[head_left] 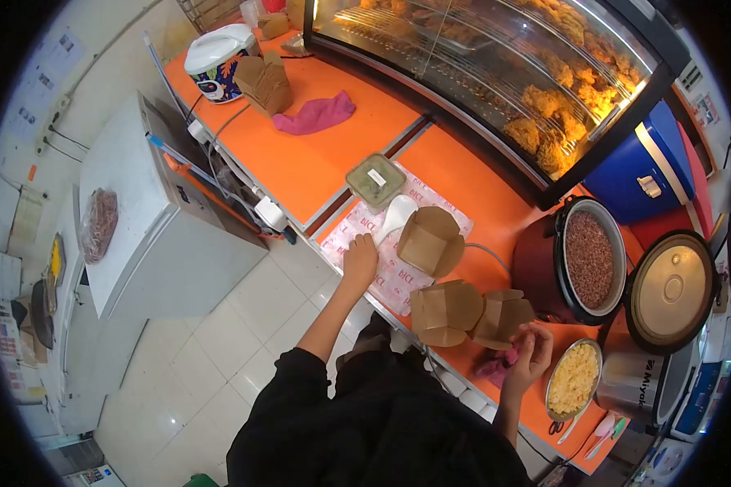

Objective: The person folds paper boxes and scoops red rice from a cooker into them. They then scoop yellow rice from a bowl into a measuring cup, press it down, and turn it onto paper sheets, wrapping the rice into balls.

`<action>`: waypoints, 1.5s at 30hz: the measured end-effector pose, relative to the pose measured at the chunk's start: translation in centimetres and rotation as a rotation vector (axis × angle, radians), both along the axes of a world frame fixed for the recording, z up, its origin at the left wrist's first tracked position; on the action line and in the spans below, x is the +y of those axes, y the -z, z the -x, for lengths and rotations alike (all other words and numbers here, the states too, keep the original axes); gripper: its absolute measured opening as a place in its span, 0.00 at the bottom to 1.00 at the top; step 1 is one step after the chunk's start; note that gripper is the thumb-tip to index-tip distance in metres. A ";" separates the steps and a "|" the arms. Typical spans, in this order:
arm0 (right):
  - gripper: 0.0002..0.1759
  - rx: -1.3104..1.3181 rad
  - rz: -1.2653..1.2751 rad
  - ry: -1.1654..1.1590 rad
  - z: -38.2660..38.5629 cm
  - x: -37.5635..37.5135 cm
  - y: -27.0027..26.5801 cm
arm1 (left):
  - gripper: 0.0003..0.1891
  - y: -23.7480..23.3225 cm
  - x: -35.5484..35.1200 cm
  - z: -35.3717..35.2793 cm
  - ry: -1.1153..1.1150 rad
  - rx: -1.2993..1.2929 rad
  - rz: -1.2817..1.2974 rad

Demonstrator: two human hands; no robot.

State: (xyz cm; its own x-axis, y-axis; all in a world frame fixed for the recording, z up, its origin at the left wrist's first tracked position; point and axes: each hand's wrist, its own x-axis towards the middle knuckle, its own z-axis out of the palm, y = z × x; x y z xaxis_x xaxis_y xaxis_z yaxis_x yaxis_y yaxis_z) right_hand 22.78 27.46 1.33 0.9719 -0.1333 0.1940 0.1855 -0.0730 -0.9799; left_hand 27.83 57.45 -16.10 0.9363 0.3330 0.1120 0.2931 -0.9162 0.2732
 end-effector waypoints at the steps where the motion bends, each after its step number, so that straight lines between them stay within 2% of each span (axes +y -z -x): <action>1: 0.06 0.003 -0.004 0.005 0.2 0.4 -0.2 | 0.12 0.5 0.2 0.7 0.005 0.003 -0.004; 3: 0.06 0.052 0.108 -0.128 0.1 1.2 -0.8 | 0.11 -1.6 0.5 2.8 -0.062 0.025 0.386; 4: 0.07 -0.112 0.251 -0.211 -0.1 0.9 0.8 | 0.10 -4.0 0.1 4.3 -0.086 0.049 0.445; 6: 0.07 -0.109 0.446 -0.326 0.1 1.5 2.1 | 0.10 -9.1 -1.9 7.2 -0.118 0.055 0.513; 8: 0.09 0.004 0.481 -0.490 -0.3 3.5 2.3 | 0.12 -13.7 -4.4 9.3 -0.105 0.009 0.579; 9: 0.11 0.159 0.421 -0.522 -0.3 5.0 1.3 | 0.13 -15.5 -6.4 9.8 -0.080 -0.021 0.637; 10: 0.12 0.314 0.358 -0.545 0.0 6.5 0.3 | 0.15 -16.0 -8.3 10.3 0.027 -0.077 0.651; 11: 0.13 0.251 0.268 -0.548 0.2 7.4 0.8 | 0.17 -16.4 -10.2 10.5 0.147 -0.131 0.666; 12: 0.14 0.186 0.184 -0.519 0.5 7.8 1.6 | 0.23 -16.5 -12.3 10.5 0.227 -0.143 0.806; 13: 0.13 0.102 0.185 -0.436 1.1 7.8 2.1 | 0.23 -16.1 -12.9 10.3 0.302 -0.112 0.831; 15: 0.10 0.082 0.036 -0.362 0.4 6.0 -0.4 | 0.27 -15.0 -13.2 9.7 0.647 -0.297 0.756; 16: 0.09 0.146 0.066 -0.334 -0.3 4.4 -1.9 | 0.31 -14.9 -12.3 8.9 0.860 -0.338 0.529; 17: 0.08 0.210 0.087 -0.321 -1.1 2.9 -2.9 | 0.32 -15.0 -11.6 8.1 0.992 -0.298 0.573; 18: 0.06 0.118 0.300 -0.208 -1.9 0.4 -2.1 | 0.33 -14.5 -11.0 8.7 0.901 -0.295 0.570; 19: 0.07 0.023 0.475 -0.073 -3.1 -2.1 -2.0 | 0.40 -10.4 -9.3 9.9 0.723 -0.272 0.664; 20: 0.08 0.092 0.378 -0.017 -3.8 -4.4 -3.4 | 0.46 -8.8 -8.8 10.0 0.617 -0.317 0.685; 21: 0.08 0.040 0.512 0.094 -4.6 -6.8 -4.4 | 0.52 -7.8 -8.5 9.8 0.505 -0.360 0.701; 22: 0.10 0.336 0.624 0.152 -4.8 -9.6 -5.7 | 0.52 -6.9 -8.3 9.3 0.530 -0.339 0.706; 23: 0.16 0.364 0.671 0.131 -5.1 -12.0 -6.5 | 0.55 -6.1 -8.1 8.9 0.552 -0.296 0.769; 24: 0.15 0.218 0.875 0.187 -5.5 -14.1 -6.8 | 0.58 -5.8 -8.0 8.5 0.572 -0.256 0.831; 26: 0.13 0.209 1.133 0.215 -6.7 -17.1 -7.6 | 0.57 -5.6 -7.8 8.5 0.608 -0.271 0.773; 28: 0.13 0.338 1.340 0.247 -7.7 -18.0 -8.9 | 0.57 -6.3 -8.3 7.8 0.639 -0.296 0.716; 30: 0.13 0.379 1.438 0.255 -8.6 -18.3 -10.1 | 0.47 -9.0 -9.6 6.5 0.680 -0.512 0.411; 31: 0.13 0.435 1.485 0.189 -9.3 -18.4 -10.5 | 0.47 -10.6 -10.4 5.5 0.685 -0.509 0.415; 32: 0.13 0.489 1.527 0.119 -9.8 -18.4 -10.7 | 0.40 -12.5 -11.3 4.1 0.720 -0.377 0.457; 33: 0.13 0.492 1.526 0.118 -10.7 -18.7 -10.0 | 0.34 -13.5 -12.5 2.4 0.750 -0.244 0.496; 35: 0.13 0.471 1.467 0.039 -12.2 -19.2 -7.9 | 0.25 -14.0 -15.7 -1.3 0.703 -0.150 0.673; 36: 0.13 0.481 1.445 0.070 -12.1 -18.9 -7.8 | 0.25 -13.8 -16.5 -2.8 0.706 -0.151 0.670; 38: 0.13 0.467 1.377 0.086 -11.4 -18.7 -7.0 | 0.25 -12.5 -17.7 -5.4 0.894 0.097 0.325; 39: 0.13 0.452 1.313 0.098 -11.2 -18.6 -6.4 | 0.25 -11.6 -18.3 -6.4 0.895 0.096 0.326; 41: 0.13 0.436 1.255 0.121 -10.9 -18.6 -5.5 | 0.21 -10.4 -19.3 -7.7 0.977 0.409 0.218; 45: 0.13 0.447 1.161 0.182 -11.5 -18.1 -4.2 | 0.18 -9.9 -20.8 -8.5 1.025 0.542 0.065</action>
State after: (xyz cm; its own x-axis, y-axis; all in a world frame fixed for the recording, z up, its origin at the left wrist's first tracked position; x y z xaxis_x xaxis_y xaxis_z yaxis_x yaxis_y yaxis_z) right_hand 34.33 9.39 5.52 0.9683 -0.2438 -0.0540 -0.2488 -0.9225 -0.2950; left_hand 36.28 36.61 -6.18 0.6904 -0.6182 -0.3758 -0.4848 -0.7809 0.3940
